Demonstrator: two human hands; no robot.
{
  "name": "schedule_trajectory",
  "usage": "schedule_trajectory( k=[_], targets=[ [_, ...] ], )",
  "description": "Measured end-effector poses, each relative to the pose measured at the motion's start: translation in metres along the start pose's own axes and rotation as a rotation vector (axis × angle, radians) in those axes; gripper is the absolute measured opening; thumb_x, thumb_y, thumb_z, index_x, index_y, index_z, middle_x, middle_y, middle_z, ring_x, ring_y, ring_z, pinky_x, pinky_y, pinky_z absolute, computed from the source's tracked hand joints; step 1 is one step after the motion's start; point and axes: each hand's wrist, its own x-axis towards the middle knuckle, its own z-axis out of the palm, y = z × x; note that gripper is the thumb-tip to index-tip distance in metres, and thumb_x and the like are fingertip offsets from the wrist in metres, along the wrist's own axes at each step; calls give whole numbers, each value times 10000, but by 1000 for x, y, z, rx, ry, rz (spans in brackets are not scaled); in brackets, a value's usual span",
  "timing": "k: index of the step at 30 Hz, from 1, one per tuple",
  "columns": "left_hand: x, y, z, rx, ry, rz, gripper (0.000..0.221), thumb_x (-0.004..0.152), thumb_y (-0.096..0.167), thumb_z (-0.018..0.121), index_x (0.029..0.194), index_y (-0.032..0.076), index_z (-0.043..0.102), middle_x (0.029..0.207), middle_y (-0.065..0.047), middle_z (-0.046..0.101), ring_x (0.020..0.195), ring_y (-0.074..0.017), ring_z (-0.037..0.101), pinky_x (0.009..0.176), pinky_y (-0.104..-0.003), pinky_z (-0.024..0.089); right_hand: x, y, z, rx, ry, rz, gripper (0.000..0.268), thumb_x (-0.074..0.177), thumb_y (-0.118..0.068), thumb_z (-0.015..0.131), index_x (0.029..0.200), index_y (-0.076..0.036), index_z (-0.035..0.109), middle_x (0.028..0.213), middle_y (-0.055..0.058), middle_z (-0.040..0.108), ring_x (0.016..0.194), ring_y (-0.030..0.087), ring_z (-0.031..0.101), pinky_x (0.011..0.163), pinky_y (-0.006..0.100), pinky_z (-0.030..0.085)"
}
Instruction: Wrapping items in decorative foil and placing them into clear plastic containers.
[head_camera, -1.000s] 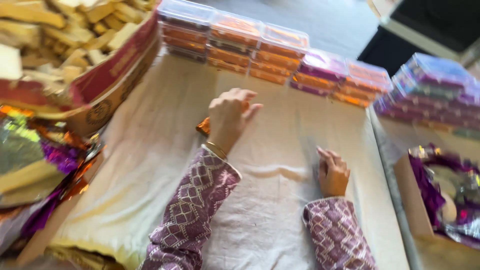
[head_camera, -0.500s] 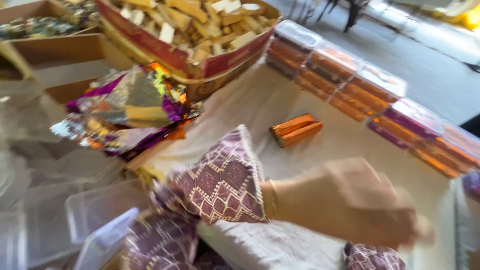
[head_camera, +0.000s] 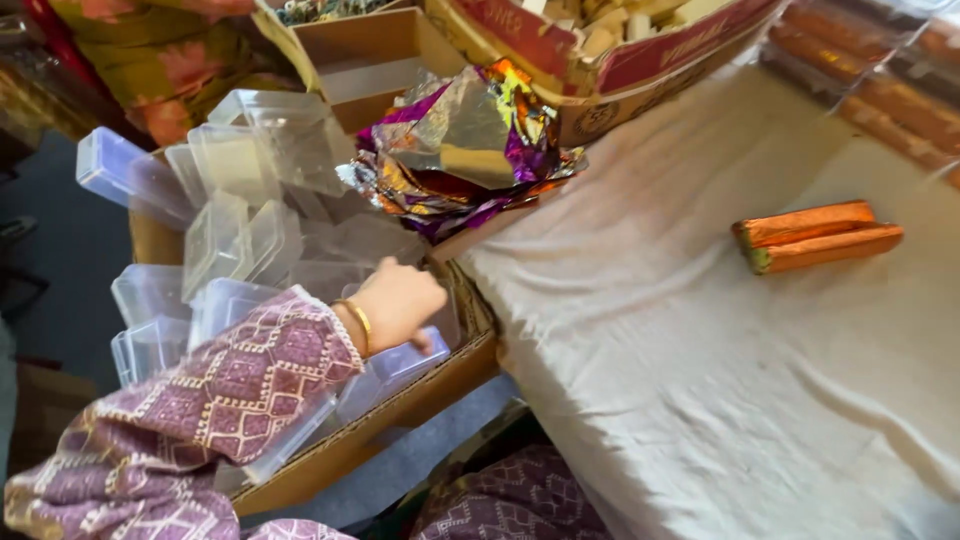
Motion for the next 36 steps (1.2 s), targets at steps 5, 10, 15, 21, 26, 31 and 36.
schedule_trajectory(
  k=[5,10,15,21,26,31,36],
  targets=[
    [-6,-29,59,-137,-234,-116,803,602,662,872,1085,55,665,1053,-158,710,1008,-372,704,849,-478,571,43,2,7,-7,-6,-36,177,1013,-330,741,1147,-218,770,1141,51,742,1142,303,659,1038,471,493],
    [4,-37,82,-258,-261,-65,872,670,584,896,1185,-18,532,1007,-214,710,986,-416,692,852,-477,559,91,-5,28,-31,37,-45,152,1016,-314,739,1131,-219,772,1137,42,744,1146,292,659,1050,462,494],
    [-36,3,-41,-183,-1,54,781,708,502,842,1227,30,499,895,-179,716,887,-383,708,747,-474,562,117,5,-2,-180,129,21,128,1019,-299,737,1114,-221,774,1132,34,745,1150,280,659,1062,454,495],
    [-13,89,-175,-76,158,345,812,759,519,777,1450,209,483,883,-33,752,858,-222,726,835,-335,572,135,-26,-81,-426,242,144,144,973,-266,756,1106,-215,782,1138,48,744,1172,285,644,1073,452,491],
    [84,179,-168,-119,636,1024,786,820,461,796,1450,81,519,1029,-59,712,956,-194,697,940,-382,522,135,-29,-85,-398,232,304,288,836,-197,739,1116,-137,774,1155,124,729,1145,343,634,1012,463,485],
    [211,267,-134,195,1211,1221,583,858,322,653,1413,173,557,1466,-51,596,1364,-218,535,1146,-417,403,144,-38,-101,-187,347,360,376,838,-68,617,1186,-105,754,1211,130,709,1143,360,648,1017,444,506],
    [326,298,-46,366,1073,1078,481,901,261,649,1370,183,579,1407,-15,604,1400,-208,516,1213,-468,344,150,-63,-109,-24,483,455,329,893,-41,610,1165,-159,753,1175,102,711,1102,334,670,967,421,519]
  ],
)
